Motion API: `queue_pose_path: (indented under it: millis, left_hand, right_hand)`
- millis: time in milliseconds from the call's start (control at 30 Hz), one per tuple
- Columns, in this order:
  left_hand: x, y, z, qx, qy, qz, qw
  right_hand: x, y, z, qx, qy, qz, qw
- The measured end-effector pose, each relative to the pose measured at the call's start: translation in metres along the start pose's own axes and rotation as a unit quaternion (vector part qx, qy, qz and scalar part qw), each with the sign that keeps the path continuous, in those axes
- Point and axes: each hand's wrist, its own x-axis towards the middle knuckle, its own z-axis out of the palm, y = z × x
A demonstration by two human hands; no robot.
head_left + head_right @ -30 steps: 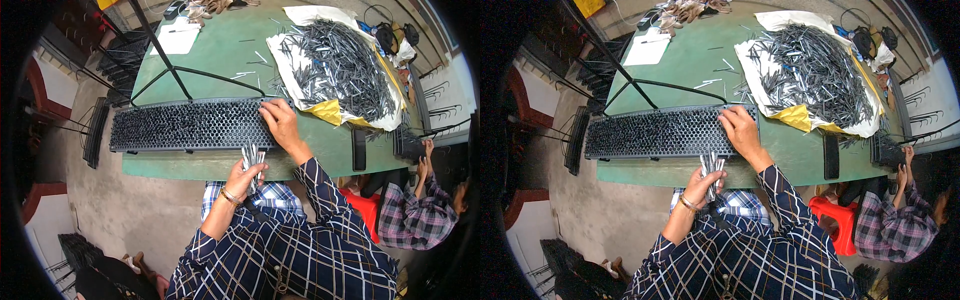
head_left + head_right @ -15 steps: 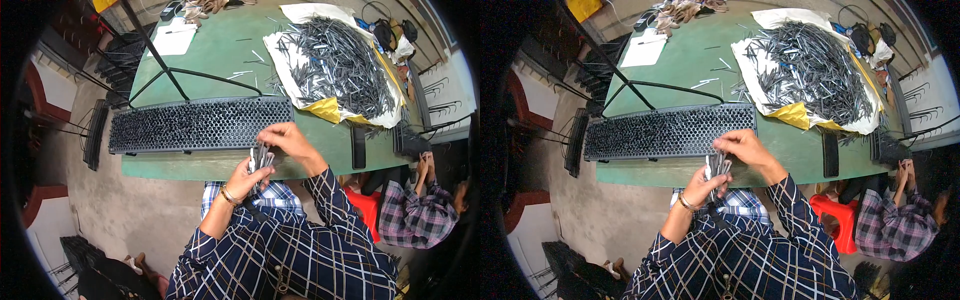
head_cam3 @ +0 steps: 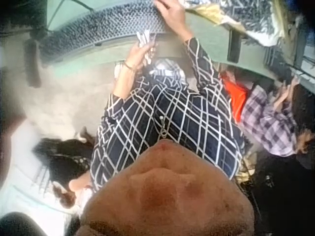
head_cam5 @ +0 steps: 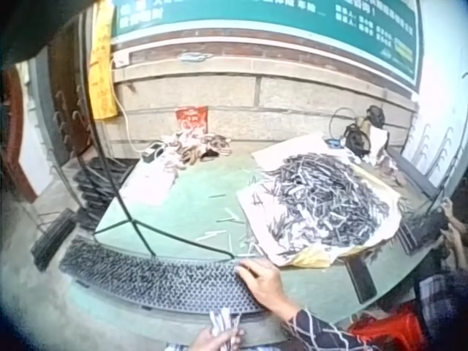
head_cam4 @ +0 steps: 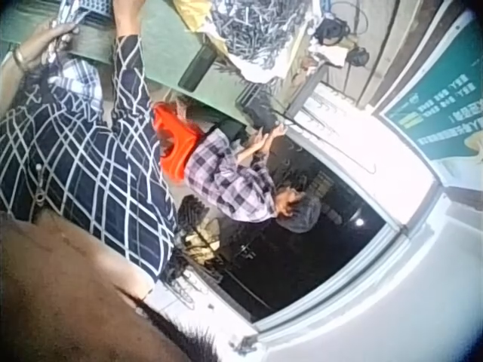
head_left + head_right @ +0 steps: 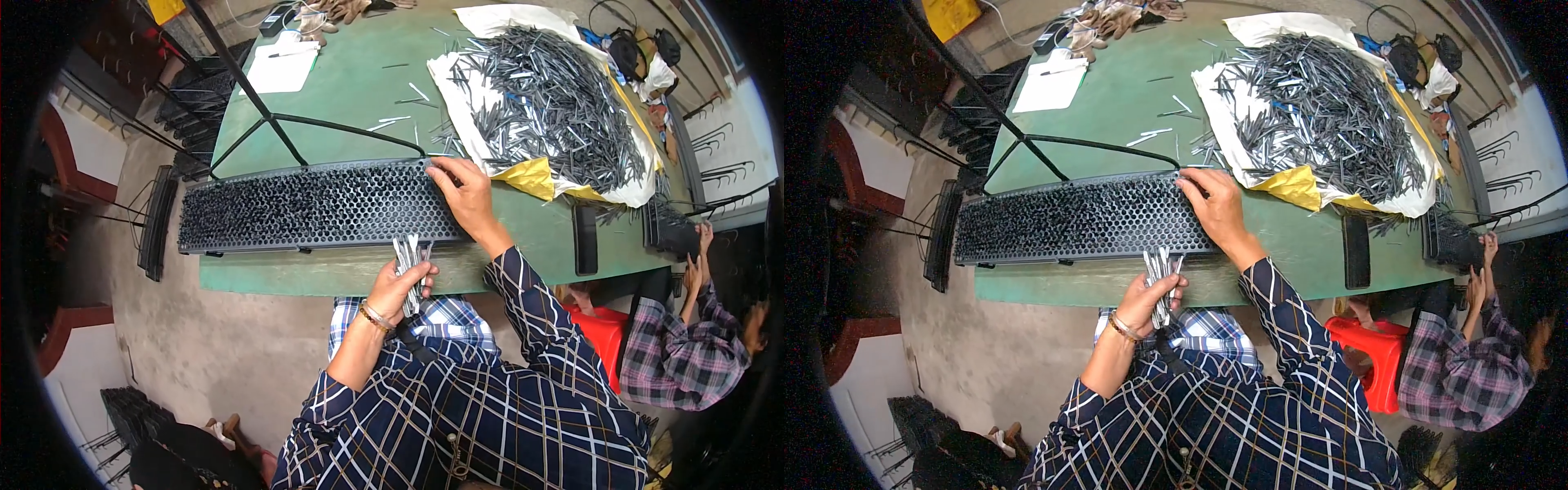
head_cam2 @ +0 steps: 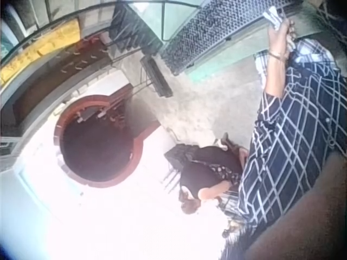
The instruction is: Sorting and inserting small metal pins into a perforated grid plate on a workbench.
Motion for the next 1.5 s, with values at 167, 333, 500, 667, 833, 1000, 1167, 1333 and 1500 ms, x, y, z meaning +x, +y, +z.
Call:
queue_pose_path:
  millis: [167, 333, 500, 667, 833, 1000, 1167, 1333, 1500]
  left_hand:
    - [-0.003, 0.002, -0.001, 0.004, 0.008, -0.018, 1.0]
    - [-0.005, 0.003, 0.0, -0.028, -0.007, -0.025, 0.999]
    - [-0.005, 0.003, 0.001, -0.031, -0.001, -0.013, 0.999]
    - [-0.008, 0.008, 0.005, -0.019, 0.017, -0.004, 1.0]
    - [-0.005, 0.011, 0.007, -0.046, 0.031, 0.044, 0.997]
    - [-0.007, 0.011, 0.013, -0.013, 0.037, 0.06, 0.997]
    - [-0.005, 0.009, 0.016, -0.017, 0.038, 0.039, 0.998]
    - [-0.002, 0.005, 0.013, -0.013, 0.034, 0.032, 0.999]
    - [-0.003, 0.0, 0.011, -0.016, 0.034, 0.019, 0.999]
  right_hand:
    - [-0.002, -0.004, 0.0, -0.097, -0.021, -0.111, 0.989]
    - [0.0, -0.006, 0.0, -0.139, -0.005, -0.139, 0.98]
    - [-0.004, -0.005, 0.003, -0.155, -0.042, -0.144, 0.976]
    - [-0.006, -0.019, -0.008, -0.062, -0.003, -0.07, 0.996]
    - [-0.03, -0.042, -0.028, 0.135, -0.301, 0.208, 0.921]
    - [-0.044, -0.038, -0.023, 0.295, -0.249, 0.33, 0.861]
    - [-0.03, -0.032, -0.035, 0.305, -0.184, 0.337, 0.872]
    - [-0.01, -0.011, -0.03, 0.221, -0.058, 0.211, 0.95]
    - [0.002, 0.001, -0.025, 0.116, -0.062, 0.11, 0.985]
